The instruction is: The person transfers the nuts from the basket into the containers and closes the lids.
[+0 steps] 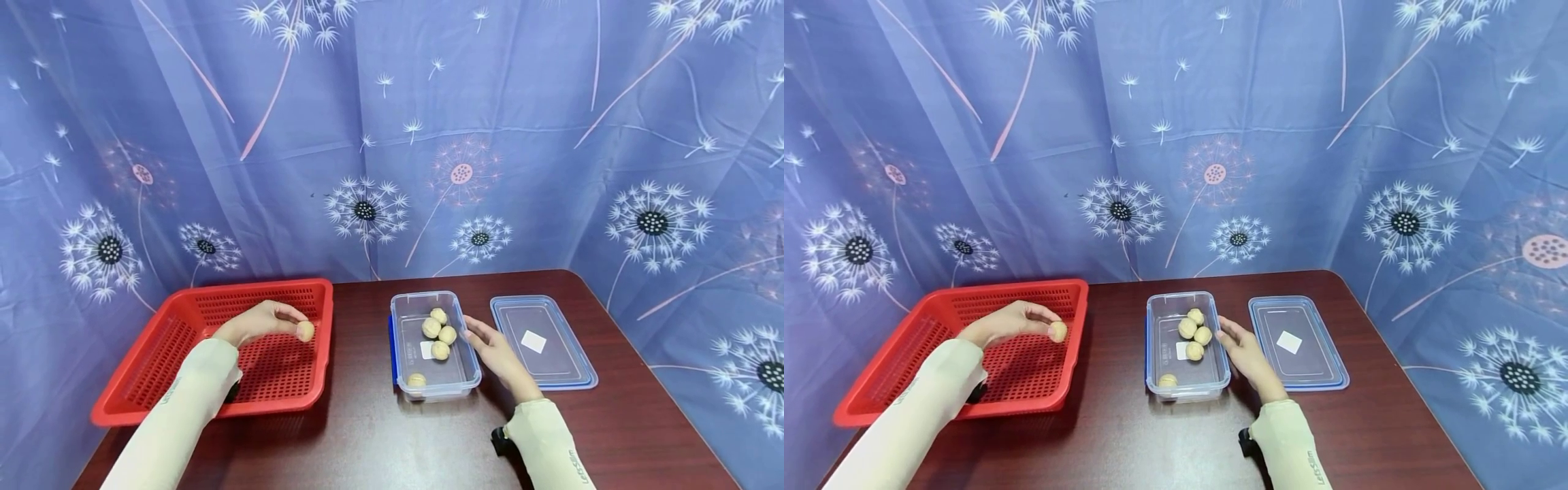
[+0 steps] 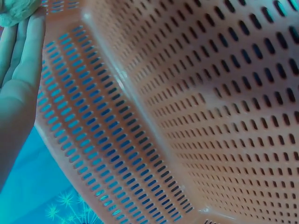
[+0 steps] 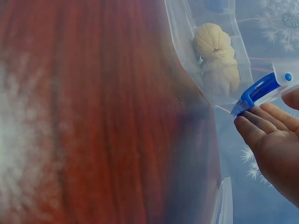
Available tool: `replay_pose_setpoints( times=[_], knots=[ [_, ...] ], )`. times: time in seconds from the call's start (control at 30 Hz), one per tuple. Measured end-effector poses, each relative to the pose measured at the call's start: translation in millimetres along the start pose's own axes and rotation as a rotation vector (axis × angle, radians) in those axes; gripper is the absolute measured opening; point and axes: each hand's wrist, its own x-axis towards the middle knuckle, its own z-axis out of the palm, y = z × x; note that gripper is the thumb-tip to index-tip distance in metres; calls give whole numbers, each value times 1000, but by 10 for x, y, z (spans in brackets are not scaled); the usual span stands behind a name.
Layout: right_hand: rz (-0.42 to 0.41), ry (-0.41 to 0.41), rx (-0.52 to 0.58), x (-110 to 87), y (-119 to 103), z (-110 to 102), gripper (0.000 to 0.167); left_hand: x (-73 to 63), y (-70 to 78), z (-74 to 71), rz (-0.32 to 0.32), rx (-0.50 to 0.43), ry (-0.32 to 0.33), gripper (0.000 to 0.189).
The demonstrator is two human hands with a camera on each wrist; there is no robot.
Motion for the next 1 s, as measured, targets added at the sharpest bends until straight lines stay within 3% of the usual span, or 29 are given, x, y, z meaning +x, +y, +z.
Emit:
replay_pose_setpoints(
  times=[0.43,0.8,1.0],
  knots=[
    [10,-6,-13,1,-3,-12,46,-109,156,-18,74,-134,68,41],
    [-5,4,-3,7,-12,-3,45,-119,475,-30,56,-159,157,44],
    [4,-8,-5,-1,-16,-3,47,-105,620,11,80,-179,190,43]
  ],
)
